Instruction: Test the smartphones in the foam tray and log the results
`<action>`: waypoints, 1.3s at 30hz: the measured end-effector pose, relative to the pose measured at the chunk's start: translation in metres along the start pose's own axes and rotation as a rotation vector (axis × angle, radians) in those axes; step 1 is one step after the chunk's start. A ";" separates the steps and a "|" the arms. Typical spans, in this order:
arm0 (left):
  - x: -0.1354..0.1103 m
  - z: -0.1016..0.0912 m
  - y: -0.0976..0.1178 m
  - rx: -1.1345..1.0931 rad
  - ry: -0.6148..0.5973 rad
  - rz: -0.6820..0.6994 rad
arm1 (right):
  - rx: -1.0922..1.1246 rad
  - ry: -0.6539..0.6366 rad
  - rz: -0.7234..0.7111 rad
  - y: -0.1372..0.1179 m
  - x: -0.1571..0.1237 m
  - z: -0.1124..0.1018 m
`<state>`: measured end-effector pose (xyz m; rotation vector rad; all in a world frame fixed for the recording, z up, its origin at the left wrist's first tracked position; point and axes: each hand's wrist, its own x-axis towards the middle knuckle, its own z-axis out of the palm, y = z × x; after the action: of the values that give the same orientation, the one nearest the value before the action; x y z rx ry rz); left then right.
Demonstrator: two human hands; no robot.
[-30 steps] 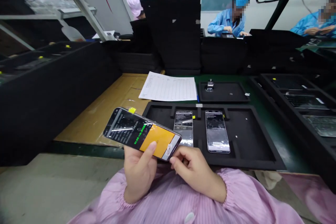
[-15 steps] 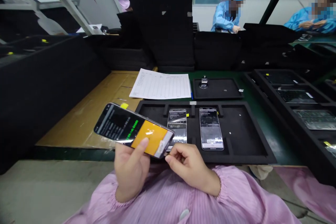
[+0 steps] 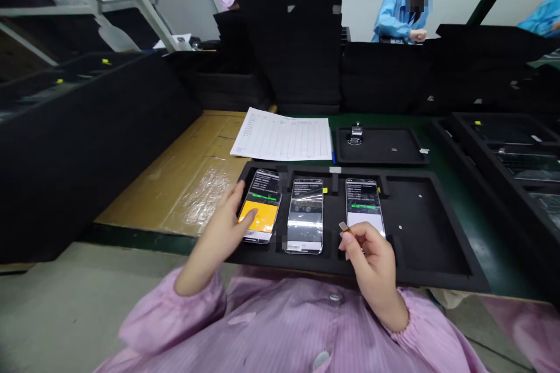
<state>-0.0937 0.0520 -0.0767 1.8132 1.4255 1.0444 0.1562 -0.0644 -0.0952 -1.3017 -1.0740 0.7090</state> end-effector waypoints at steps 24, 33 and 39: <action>-0.009 0.074 0.054 -0.875 -0.347 -0.391 | 0.526 -0.011 0.247 -0.008 0.001 -0.008; -0.035 0.080 0.096 -1.012 0.006 -0.032 | 0.536 -0.495 0.638 -0.030 -0.004 0.020; -0.042 0.101 0.106 -1.107 0.023 -0.035 | 0.307 -0.233 0.490 -0.013 -0.014 0.010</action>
<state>0.0417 -0.0131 -0.0489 0.9444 0.6099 1.4274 0.1397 -0.0752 -0.0864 -1.2402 -0.7854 1.3658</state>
